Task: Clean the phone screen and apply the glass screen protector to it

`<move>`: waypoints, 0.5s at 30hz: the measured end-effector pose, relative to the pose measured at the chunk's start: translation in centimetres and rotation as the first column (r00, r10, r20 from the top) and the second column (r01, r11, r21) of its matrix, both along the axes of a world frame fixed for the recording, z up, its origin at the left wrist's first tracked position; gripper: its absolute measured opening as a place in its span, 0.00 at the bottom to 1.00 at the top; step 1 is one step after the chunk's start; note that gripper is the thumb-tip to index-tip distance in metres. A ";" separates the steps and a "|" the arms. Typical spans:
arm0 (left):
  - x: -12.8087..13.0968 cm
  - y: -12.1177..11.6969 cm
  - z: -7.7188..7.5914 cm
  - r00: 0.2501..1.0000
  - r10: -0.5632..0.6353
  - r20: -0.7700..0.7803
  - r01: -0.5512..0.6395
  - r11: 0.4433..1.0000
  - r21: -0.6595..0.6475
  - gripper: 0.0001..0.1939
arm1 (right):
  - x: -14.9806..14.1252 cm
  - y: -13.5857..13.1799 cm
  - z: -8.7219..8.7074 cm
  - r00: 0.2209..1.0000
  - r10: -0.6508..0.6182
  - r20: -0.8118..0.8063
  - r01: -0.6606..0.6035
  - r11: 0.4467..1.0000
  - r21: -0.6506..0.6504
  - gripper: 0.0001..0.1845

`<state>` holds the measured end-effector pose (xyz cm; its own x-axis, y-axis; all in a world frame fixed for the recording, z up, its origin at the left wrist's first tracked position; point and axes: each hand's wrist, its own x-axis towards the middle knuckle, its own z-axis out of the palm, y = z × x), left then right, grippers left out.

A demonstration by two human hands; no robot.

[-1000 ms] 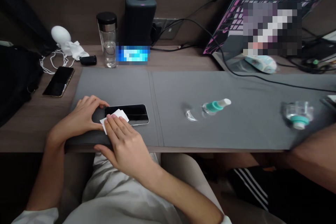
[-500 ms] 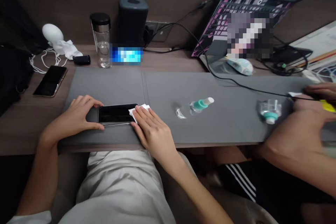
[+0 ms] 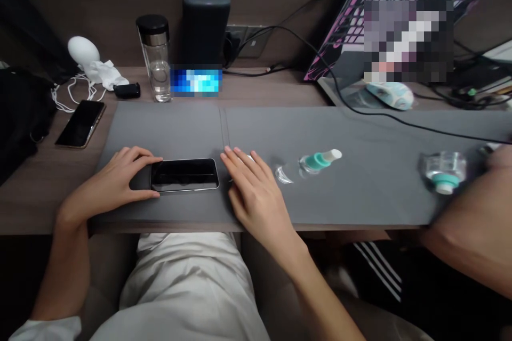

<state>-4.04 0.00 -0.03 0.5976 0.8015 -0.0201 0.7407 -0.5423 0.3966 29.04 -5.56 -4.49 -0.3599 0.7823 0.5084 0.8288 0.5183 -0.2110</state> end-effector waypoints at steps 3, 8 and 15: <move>0.4 -0.6 0.3 0.998 -0.019 -0.052 0.022 0.997 0.069 0.32 | -1.0 -0.6 0.6 0.998 0.041 -0.050 -0.041 0.999 0.002 0.41; 1.7 -1.9 0.9 0.988 -0.014 -0.153 0.046 0.977 0.208 0.23 | -1.5 -0.2 0.1 0.998 0.053 -0.026 -0.053 0.999 0.000 0.32; 3.4 -3.1 1.4 0.934 -0.021 -0.356 0.141 0.938 0.315 0.19 | -1.4 0.6 -1.0 0.998 0.062 -0.007 -0.062 0.998 0.003 0.23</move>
<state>-0.62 -3.14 1.40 0.6649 0.7466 0.0222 0.7453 -0.6612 -0.0857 27.60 -4.98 -5.50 -0.4041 0.7571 0.5133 0.7935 0.5693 -0.2151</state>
